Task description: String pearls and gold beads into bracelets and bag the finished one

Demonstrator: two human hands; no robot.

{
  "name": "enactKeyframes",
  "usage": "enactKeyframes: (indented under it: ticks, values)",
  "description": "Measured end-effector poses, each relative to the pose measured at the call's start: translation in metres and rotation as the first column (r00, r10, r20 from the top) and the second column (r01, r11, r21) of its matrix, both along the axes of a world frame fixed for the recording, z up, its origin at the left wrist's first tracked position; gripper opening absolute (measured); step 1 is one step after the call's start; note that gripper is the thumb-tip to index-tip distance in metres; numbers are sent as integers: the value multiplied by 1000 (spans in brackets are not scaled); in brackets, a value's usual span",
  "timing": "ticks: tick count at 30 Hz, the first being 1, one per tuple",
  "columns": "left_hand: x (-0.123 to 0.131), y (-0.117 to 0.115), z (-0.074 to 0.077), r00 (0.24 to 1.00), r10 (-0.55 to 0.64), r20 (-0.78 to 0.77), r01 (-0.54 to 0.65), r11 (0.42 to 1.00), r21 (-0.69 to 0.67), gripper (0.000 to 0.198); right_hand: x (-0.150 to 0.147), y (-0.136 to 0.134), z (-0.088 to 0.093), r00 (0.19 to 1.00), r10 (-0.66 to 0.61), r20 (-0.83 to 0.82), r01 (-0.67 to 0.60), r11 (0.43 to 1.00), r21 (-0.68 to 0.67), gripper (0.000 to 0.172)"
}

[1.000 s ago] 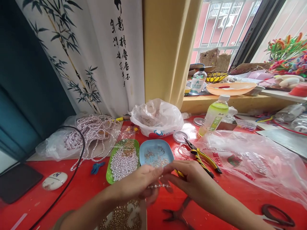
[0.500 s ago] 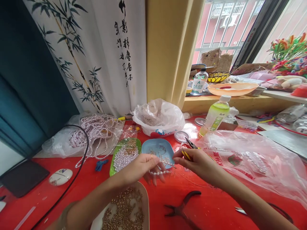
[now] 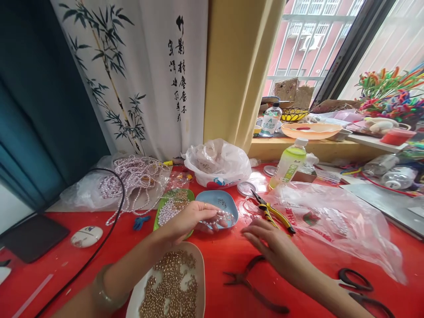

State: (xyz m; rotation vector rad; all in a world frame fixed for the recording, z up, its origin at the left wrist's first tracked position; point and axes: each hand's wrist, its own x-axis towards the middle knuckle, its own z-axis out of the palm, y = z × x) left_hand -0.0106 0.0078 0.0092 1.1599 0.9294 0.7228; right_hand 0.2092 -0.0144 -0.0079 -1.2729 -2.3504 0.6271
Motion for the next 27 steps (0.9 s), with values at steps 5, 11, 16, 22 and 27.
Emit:
enactKeyframes:
  ticks: [5, 11, 16, 22, 27]
  values:
    - [7, -8, 2, 998, 27, 58, -26, 999, -24, 23, -42, -10, 9, 900, -25, -435, -215, 843, -493, 40]
    - [7, -12, 10, 980, 117, 161, -122, 992, 22, 22, -59, 9, 0, 719, -336, -609, -45, 851, -523, 44]
    - [7, -12, 7, 981, 152, 123, -149, 988, -38, 25, -57, 19, 9, 583, -346, -735, -82, 875, -477, 46]
    - [5, -9, 3, 992, 115, 51, -111, 991, -79, 25, -46, 30, 14, 419, -352, -837, -219, 855, -470, 31]
    - [5, -9, 5, 995, 103, -7, -103, 993, -47, 23, -39, 33, 21, 450, -390, -803, -237, 815, -529, 28]
